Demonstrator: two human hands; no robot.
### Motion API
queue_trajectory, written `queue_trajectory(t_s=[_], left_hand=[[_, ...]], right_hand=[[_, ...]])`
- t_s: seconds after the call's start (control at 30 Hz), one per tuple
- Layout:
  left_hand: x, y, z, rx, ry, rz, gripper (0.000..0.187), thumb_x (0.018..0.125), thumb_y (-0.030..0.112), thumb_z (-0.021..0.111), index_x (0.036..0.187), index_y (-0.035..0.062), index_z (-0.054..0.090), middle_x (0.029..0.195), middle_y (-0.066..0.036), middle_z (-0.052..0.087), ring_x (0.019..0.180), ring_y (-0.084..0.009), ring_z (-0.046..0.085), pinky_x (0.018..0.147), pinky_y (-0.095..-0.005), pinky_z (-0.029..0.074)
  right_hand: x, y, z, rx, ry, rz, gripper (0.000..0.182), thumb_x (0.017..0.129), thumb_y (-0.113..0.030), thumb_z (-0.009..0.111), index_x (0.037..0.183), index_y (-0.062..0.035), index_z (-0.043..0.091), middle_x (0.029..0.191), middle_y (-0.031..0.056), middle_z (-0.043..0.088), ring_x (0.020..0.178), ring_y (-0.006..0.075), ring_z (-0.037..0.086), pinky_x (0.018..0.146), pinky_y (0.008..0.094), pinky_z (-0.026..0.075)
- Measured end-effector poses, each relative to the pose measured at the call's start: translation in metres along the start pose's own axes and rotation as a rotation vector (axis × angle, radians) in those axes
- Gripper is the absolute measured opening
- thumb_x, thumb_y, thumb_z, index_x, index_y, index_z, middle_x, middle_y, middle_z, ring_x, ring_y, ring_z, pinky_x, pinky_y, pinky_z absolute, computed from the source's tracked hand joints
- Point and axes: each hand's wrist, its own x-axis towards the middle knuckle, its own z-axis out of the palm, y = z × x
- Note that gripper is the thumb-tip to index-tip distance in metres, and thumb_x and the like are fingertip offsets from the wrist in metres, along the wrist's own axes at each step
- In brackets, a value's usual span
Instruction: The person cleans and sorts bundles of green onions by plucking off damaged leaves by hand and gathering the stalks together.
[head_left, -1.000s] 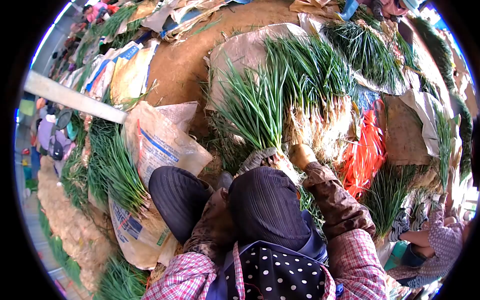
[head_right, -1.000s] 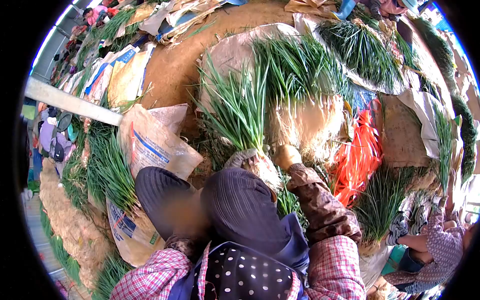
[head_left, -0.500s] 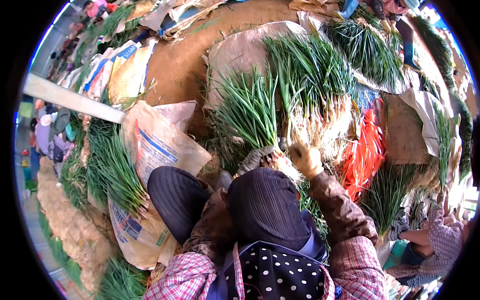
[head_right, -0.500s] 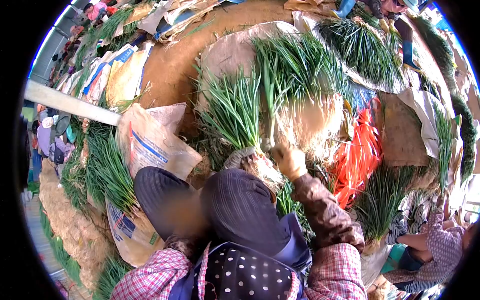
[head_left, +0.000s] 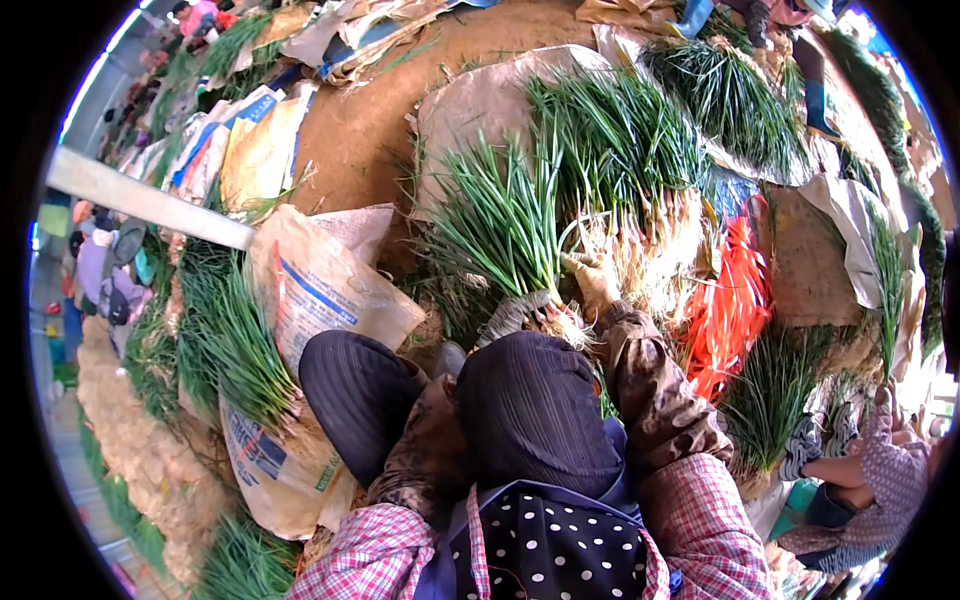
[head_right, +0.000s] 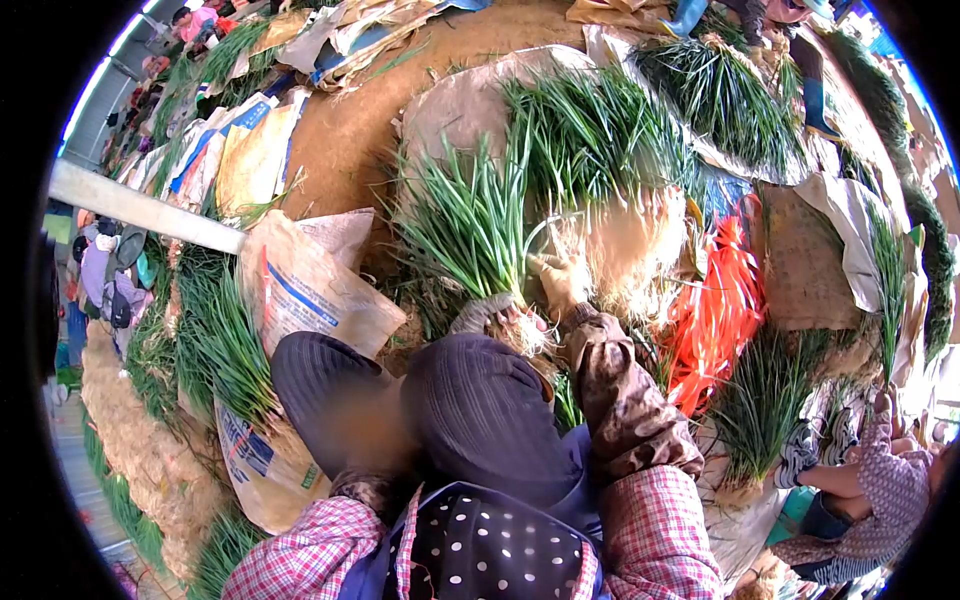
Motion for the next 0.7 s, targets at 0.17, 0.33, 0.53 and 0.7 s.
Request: queue_trajectory(t_s=[0.17, 0.33, 0.53, 0.7], left_hand=[[0.002, 0.000, -0.003, -0.016, -0.037, -0.012, 0.021, 0.084, 0.022, 0.064, 0.085, 0.0009, 0.063, 0.070, -0.006, 0.062, 0.050, -0.0047, 0.048, 0.042, -0.0160, 0.037], [0.003, 0.002, -0.009, 0.000, -0.065, -0.046, 0.021, 0.084, 0.022, 0.064, 0.085, 0.0014, 0.063, 0.070, -0.006, 0.062, 0.050, -0.0047, 0.049, 0.042, -0.0160, 0.037], [0.002, 0.004, -0.008, 0.030, -0.058, -0.050, 0.020, 0.083, 0.022, 0.065, 0.085, 0.0020, 0.063, 0.070, -0.006, 0.062, 0.050, -0.0045, 0.049, 0.042, -0.0160, 0.037], [0.003, 0.001, -0.017, -0.062, -0.086, -0.142, 0.020, 0.082, 0.022, 0.066, 0.083, 0.0026, 0.063, 0.070, -0.005, 0.063, 0.053, -0.0052, 0.052, 0.044, -0.0172, 0.040]], right_hand=[[0.011, 0.057, -0.022, -0.593, -0.050, 0.005, 0.029, 0.088, -0.006, 0.058, 0.113, 0.0085, 0.054, 0.102, 0.0209, 0.064, 0.087, 0.0204, 0.061, 0.081, 0.0289, 0.050], [-0.014, 0.019, -0.014, 0.171, -0.135, -0.078, 0.039, 0.085, -0.031, 0.066, 0.110, -0.0013, 0.059, 0.089, 0.0123, 0.066, 0.075, 0.0184, 0.063, 0.066, 0.0348, 0.054], [0.008, -0.024, 0.008, -0.104, 0.111, 0.033, 0.041, 0.080, -0.023, 0.072, 0.111, -0.0017, 0.055, 0.080, 0.0089, 0.065, 0.062, 0.0155, 0.062, 0.054, 0.0279, 0.053], [-0.016, -0.013, 0.017, -0.171, 0.158, 0.028, 0.034, 0.078, -0.010, 0.072, 0.103, 0.0091, 0.059, 0.082, 0.0167, 0.067, 0.067, 0.0204, 0.065, 0.059, 0.0262, 0.055]])
